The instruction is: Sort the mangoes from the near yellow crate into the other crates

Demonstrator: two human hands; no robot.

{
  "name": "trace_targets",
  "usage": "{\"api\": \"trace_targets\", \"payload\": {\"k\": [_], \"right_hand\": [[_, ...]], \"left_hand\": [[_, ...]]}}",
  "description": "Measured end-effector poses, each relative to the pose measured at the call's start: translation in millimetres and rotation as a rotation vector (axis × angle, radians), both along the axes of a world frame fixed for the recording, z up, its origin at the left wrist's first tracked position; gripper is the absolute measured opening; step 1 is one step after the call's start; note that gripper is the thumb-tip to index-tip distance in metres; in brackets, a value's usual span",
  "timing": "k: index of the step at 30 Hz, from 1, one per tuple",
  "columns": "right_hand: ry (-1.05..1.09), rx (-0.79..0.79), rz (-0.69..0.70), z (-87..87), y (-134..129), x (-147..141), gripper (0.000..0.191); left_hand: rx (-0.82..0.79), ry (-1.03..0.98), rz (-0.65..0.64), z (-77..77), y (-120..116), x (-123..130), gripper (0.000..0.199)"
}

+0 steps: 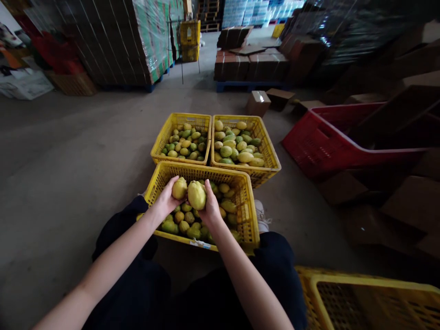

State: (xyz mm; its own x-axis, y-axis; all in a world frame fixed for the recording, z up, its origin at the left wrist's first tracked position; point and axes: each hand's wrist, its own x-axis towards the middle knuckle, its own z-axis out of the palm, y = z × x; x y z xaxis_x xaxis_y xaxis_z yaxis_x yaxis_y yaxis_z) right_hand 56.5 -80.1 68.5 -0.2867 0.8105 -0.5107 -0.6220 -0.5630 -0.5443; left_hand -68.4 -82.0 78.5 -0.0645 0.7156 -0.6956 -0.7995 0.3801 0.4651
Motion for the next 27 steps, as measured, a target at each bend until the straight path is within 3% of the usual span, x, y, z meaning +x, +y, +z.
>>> {"api": "trace_targets", "payload": {"k": [5,11,15,19,24,27], "right_hand": [[0.041,0.021,0.004,-0.1,-0.4,3.6,0.013],[0.102,-0.091,0.005,1.0,4.7,6.8,0.032],[0.044,-0.114,-0.065,2.1,8.2,5.1,0.028],[0.009,-0.076,-0.171,3.0,11.2,5.7,0.022],[0.031,-0.019,-0.108,7.8,12.8,14.9,0.014],[0.05,0.012,-0.172,12.5,14.7,22.8,0.012]], "left_hand": [[0.033,-0.043,0.068,3.3,1.4,-2.7,0.015],[0.025,-0.099,-0.05,3.6,0.4,-3.5,0.039],[0.089,-0.083,-0.012,1.2,1.2,-4.7,0.033],[0.045,-0.041,0.037,3.4,2.9,-6.3,0.035],[0.047,0.0,0.098,5.6,3.9,-6.0,0.008],[0.017,-0.038,0.075,2.2,3.2,-7.3,0.018]]}}
